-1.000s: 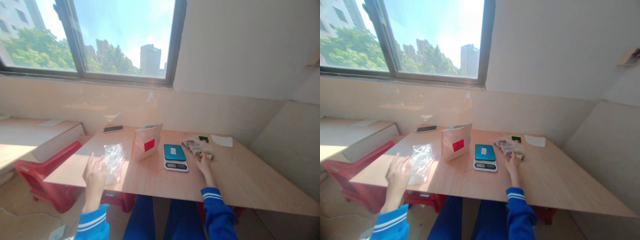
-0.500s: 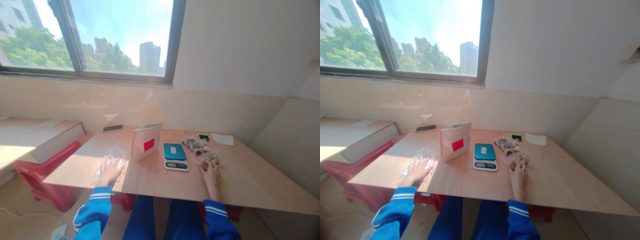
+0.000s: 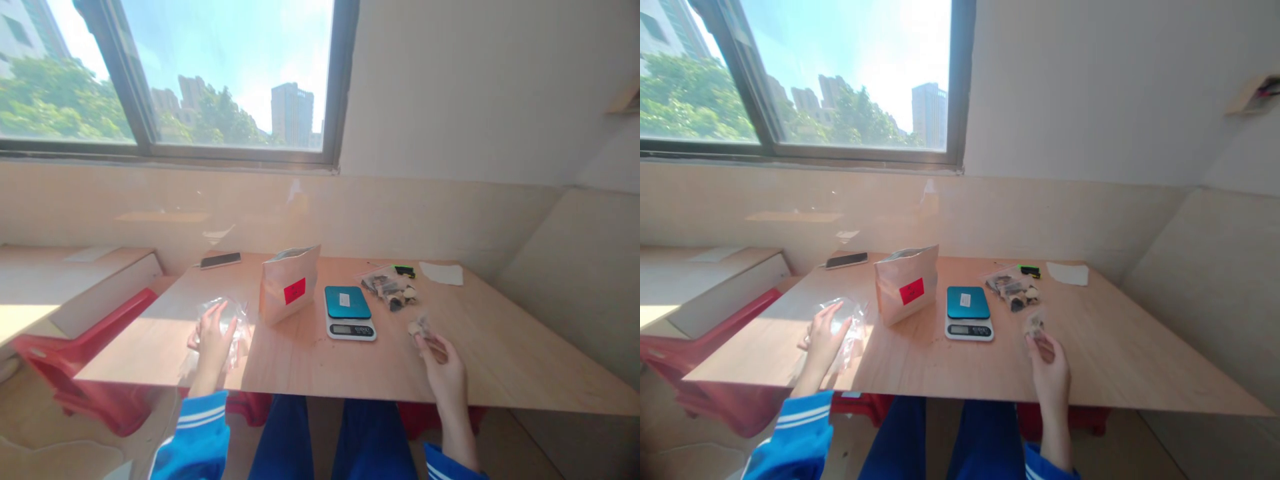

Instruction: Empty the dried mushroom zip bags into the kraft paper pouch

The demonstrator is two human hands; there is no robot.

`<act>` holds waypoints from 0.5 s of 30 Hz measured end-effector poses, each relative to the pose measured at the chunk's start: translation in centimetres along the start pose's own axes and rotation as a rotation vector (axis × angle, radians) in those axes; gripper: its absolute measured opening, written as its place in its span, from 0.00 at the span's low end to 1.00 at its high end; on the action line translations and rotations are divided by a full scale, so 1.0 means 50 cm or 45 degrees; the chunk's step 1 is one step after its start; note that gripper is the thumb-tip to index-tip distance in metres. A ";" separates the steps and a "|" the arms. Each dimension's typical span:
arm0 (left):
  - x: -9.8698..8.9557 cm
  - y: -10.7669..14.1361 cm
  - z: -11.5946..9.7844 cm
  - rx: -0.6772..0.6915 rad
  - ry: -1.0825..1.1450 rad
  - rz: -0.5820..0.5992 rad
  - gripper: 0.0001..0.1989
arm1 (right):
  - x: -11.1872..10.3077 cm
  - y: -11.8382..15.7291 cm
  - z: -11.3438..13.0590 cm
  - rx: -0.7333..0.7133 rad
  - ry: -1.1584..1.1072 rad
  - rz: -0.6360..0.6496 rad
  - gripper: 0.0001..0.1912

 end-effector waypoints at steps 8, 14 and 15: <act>0.077 0.175 -0.155 -0.408 1.097 0.221 0.14 | 0.091 0.121 0.178 -0.169 -0.425 0.631 0.24; 0.094 0.211 -0.205 -0.508 1.351 0.384 0.17 | 0.134 0.232 0.264 -0.548 -0.332 1.220 0.15; 0.092 0.209 -0.196 -0.576 1.340 0.353 0.19 | 0.136 0.241 0.271 -0.607 -0.304 1.253 0.14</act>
Point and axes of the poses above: each hand's wrist, its own y-axis away from the middle knuckle, its own x-axis out of the palm, z = x × y, the point moved 3 cm from there along -y, towards the middle knuckle, and after that the axes turned 12 degrees about y, right-handed, at the moved point
